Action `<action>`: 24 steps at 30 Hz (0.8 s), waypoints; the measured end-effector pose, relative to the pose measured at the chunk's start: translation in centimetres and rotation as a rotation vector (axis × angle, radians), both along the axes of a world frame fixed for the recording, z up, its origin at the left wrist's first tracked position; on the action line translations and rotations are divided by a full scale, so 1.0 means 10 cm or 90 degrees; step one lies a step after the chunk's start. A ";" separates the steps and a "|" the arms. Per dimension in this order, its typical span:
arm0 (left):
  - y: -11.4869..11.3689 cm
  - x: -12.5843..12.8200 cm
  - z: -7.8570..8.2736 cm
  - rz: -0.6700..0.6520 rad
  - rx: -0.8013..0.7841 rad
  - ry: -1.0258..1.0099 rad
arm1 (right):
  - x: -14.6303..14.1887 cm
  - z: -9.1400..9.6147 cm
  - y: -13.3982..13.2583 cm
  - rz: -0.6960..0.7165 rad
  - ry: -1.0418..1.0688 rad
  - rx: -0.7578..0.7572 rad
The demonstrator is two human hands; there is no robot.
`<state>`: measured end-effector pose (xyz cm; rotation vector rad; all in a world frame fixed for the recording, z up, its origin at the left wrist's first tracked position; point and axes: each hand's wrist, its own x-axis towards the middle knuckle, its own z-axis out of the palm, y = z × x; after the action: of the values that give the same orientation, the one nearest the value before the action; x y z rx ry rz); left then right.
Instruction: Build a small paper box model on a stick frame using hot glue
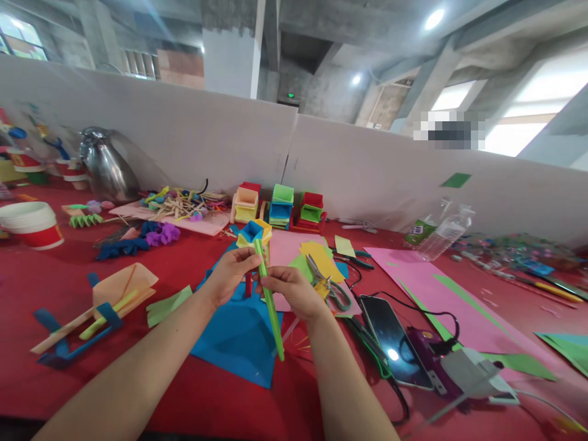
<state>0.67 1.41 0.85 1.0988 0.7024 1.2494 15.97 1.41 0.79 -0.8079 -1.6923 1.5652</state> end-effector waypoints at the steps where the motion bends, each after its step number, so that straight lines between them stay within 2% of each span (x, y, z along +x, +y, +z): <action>1: -0.01 0.00 0.01 -0.014 -0.003 -0.009 | 0.01 0.00 0.00 0.011 0.013 -0.015; 6: -0.02 -0.01 0.01 -0.045 -0.016 -0.031 | 0.00 0.00 -0.02 0.035 0.042 -0.053; 13: 0.06 -0.05 -0.05 0.098 -0.048 0.000 | -0.09 -0.03 0.03 -0.119 0.036 -0.011; 18: 0.08 -0.04 -0.07 0.058 -0.033 -0.025 | -0.10 -0.06 0.07 -0.146 0.024 0.025; 24: 0.11 -0.06 -0.04 0.047 -0.031 -0.125 | -0.14 -0.01 0.04 -0.263 0.013 0.124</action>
<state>0.05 2.52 0.48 0.9034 0.6249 1.3758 14.59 1.78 0.69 -0.9635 -1.5154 1.1075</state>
